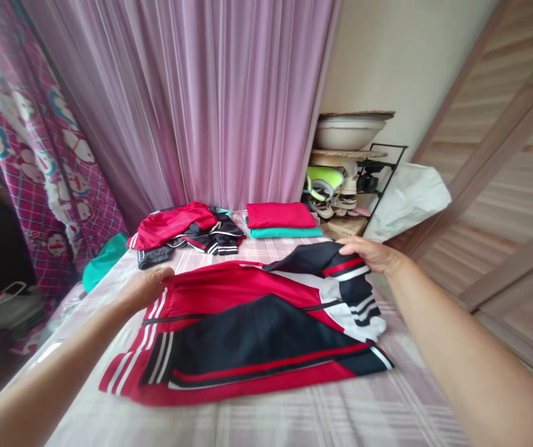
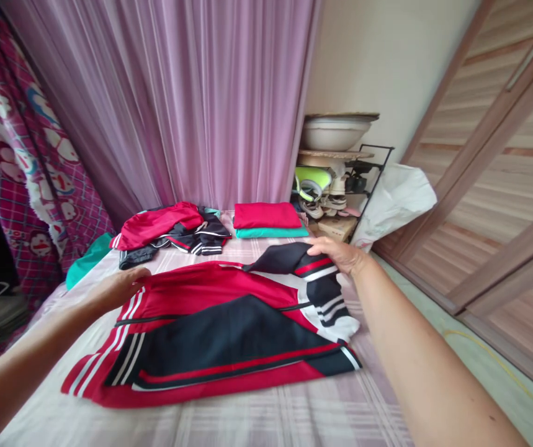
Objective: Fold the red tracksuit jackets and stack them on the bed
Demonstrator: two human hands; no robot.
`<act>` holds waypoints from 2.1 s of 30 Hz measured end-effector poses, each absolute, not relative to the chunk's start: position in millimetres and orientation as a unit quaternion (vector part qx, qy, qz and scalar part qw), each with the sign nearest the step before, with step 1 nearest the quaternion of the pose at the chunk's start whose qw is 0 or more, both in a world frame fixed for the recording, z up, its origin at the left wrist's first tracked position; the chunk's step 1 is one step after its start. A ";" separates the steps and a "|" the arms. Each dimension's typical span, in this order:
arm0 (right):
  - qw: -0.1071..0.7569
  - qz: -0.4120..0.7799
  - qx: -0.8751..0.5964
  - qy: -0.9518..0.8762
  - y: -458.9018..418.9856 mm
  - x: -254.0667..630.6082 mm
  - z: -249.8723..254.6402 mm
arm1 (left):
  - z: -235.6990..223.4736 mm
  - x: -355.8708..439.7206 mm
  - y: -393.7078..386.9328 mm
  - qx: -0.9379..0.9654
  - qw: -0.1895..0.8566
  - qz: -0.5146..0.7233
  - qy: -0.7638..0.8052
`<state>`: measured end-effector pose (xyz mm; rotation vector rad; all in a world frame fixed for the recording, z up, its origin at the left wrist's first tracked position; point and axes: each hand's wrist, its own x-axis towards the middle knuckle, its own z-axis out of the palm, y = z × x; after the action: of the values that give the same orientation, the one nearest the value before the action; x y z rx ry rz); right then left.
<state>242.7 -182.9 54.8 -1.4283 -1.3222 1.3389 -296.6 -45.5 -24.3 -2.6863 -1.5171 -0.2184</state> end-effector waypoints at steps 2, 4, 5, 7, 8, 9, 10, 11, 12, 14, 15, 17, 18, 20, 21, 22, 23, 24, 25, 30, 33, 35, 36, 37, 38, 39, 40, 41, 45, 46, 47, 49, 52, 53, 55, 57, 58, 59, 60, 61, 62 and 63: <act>0.306 0.575 -0.541 -0.532 -204.5 228.6 43.2 | -23.4 -293.4 -61.0 -0.868 0.045 -0.060 -0.492; 0.211 0.607 -0.531 -0.552 -221.7 211.6 27.5 | -23.9 -290.3 -74.7 -0.867 0.059 -0.057 -0.492; 0.166 0.610 -0.531 -0.564 -228.9 203.0 19.8 | -24.5 -288.9 -80.5 -0.867 0.063 -0.058 -0.490; 0.097 0.589 -0.541 -0.592 -240.0 188.0 8.2 | -25.3 -287.1 -89.6 -0.872 0.065 -0.055 -0.483; 0.078 0.569 -0.552 -0.605 -243.6 182.7 5.2 | -25.4 -286.6 -92.9 -0.875 0.064 -0.050 -0.478; 0.066 0.547 -0.566 -0.613 -245.8 179.3 4.0 | -25.3 -286.4 -95.6 -0.877 0.064 -0.047 -0.473; 0.058 0.533 -0.581 -0.612 -246.4 178.0 4.5 | -25.1 -286.6 -97.7 -0.880 0.063 -0.045 -0.468; 0.052 0.531 -0.595 -0.602 -245.3 178.5 6.0 | -24.8 -287.1 -99.6 -0.882 0.061 -0.045 -0.465; 0.046 0.536 -0.607 -0.585 -242.3 180.8 7.8 | -24.4 -287.8 -101.4 -0.883 0.057 -0.046 -0.463; 0.048 0.538 -0.636 -0.551 -230.8 188.5 9.7 | -24.1 -289.6 -105.5 -0.886 0.044 -0.045 -0.459; 0.057 0.506 -0.665 -0.546 -222.5 192.9 8.7 | -24.3 -290.6 -107.9 -0.888 0.039 -0.042 -0.457; 0.093 0.363 -0.746 -0.551 -202.7 200.7 1.7 | -25.2 -292.2 -113.2 -0.889 0.033 -0.034 -0.455; 0.106 0.280 -0.780 -0.549 -192.1 203.5 -3.9 | -25.8 -292.6 -115.8 -0.889 0.031 -0.031 -0.455; 0.118 0.164 -0.818 -0.538 -172.5 206.2 -17.0 | -26.9 -292.6 -120.1 -0.889 0.025 -0.024 -0.457; 0.120 0.142 -0.825 -0.534 -164.4 206.3 -23.6 | -27.4 -292.3 -121.5 -0.887 0.022 -0.019 -0.460; 0.122 0.136 -0.827 -0.532 -157.9 205.8 -29.5 | -27.9 -292.0 -122.4 -0.885 0.021 -0.016 -0.466; 0.123 0.132 -0.826 -0.534 -153.0 205.3 -34.3 | -28.5 -291.7 -122.6 -0.881 0.021 -0.012 -0.472; 0.126 0.129 -0.825 -0.536 -149.9 205.2 -38.1 | -29.2 -291.5 -122.2 -0.877 0.024 -0.009 -0.479; 0.129 0.129 -0.822 -0.539 -148.5 206.1 -40.7 | -30.2 -291.7 -121.4 -0.873 0.027 -0.007 -0.486; 0.087 0.090 -0.831 -0.542 -162.6 228.7 -47.6 | -42.0 -298.7 -111.6 -0.873 0.018 -0.010 -0.488; 0.023 0.112 -0.819 -0.563 -175.9 243.1 -51.6 | -48.7 -305.4 -100.6 -0.884 -0.017 -0.022 -0.466; -0.001 0.127 -0.805 -0.579 -179.5 244.7 -50.4 | -48.1 -308.8 -90.6 -0.885 -0.049 -0.016 -0.463; -0.008 0.122 -0.805 -0.580 -179.1 243.2 -47.9 | -45.8 -309.7 -84.8 -0.880 -0.063 -0.007 -0.471; -0.015 0.109 -0.812 -0.573 -177.4 240.6 -44.2 | -42.6 -310.0 -78.7 -0.870 -0.070 0.004 -0.487; -0.017 0.090 -0.823 -0.560 -174.4 237.7 -40.0 | -38.9 -309.7 -72.3 -0.859 -0.066 0.014 -0.508; -0.015 0.069 -0.835 -0.545 -170.7 234.9 -35.7 | -35.1 -308.8 -65.7 -0.848 -0.054 0.019 -0.527; -0.011 0.050 -0.846 -0.531 -166.3 232.8 -32.1 | -31.8 -307.3 -59.0 -0.840 -0.037 0.019 -0.542; -0.003 0.034 -0.852 -0.522 -161.5 231.7 -29.9 | -29.4 -305.4 -52.5 -0.836 -0.021 0.015 -0.549; 0.035 0.022 -0.808 -0.587 -142.8 236.5 -38.9 | -30.6 -298.1 -31.3 -0.836 -0.036 0.021 -0.547; 0.038 0.037 -0.790 -0.611 -139.1 239.0 -44.5 | -32.4 -297.3 -28.1 -0.832 -0.063 0.039 -0.550; 0.036 0.057 -0.774 -0.630 -136.2 241.5 -50.2 | -34.1 -297.1 -25.8 -0.827 -0.090 0.058 -0.551; 0.021 0.100 -0.756 -0.647 -132.6 246.9 -60.0 | -35.5 -298.3 -24.1 -0.825 -0.137 0.086 -0.542; 0.028 0.136 -0.746 -0.651 -132.7 258.2 -66.5 | -31.6 -301.2 -26.9 -0.836 -0.158 0.103 -0.515; 0.046 0.148 -0.745 -0.649 -133.7 263.0 -66.9 | -29.2 -301.4 -28.6 -0.837 -0.145 0.104 -0.517; 0.105 0.175 -0.744 -0.636 -136.3 272.2 -67.1 | -24.8 -299.3 -32.0 -0.832 -0.087 0.092 -0.540; 0.151 0.176 -0.750 -0.620 -139.1 276.9 -68.8 | -23.1 -293.6 -34.5 -0.820 -0.027 0.071 -0.567; 0.154 0.161 -0.759 -0.611 -140.4 276.2 -70.4 | -23.8 -289.6 -35.2 -0.815 -0.009 0.067 -0.575; 0.142 0.138 -0.774 -0.601 -141.4 273.3 -72.3 | -25.5 -285.3 -35.7 -0.812 0.002 0.069 -0.580; 0.119 0.109 -0.793 -0.588 -142.4 268.5 -74.4 | -27.8 -280.9 -35.8 -0.809 0.009 0.076 -0.583; 0.094 0.081 -0.810 -0.573 -143.1 262.5 -76.0 | -30.6 -276.9 -35.7 -0.805 0.020 0.083 -0.587; 0.075 0.057 -0.824 -0.558 -143.6 255.9 -77.1 | -33.4 -273.6 -35.5 -0.801 0.032 0.087 -0.591; 0.063 0.038 -0.834 -0.547 -144.0 249.7 -77.1 | -35.7 -271.1 -35.4 -0.798 0.043 0.087 -0.594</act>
<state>249.7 -144.0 -77.1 -2.5190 -1.6540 0.1158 -271.1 -35.4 -35.7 -2.4421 -1.8178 0.2663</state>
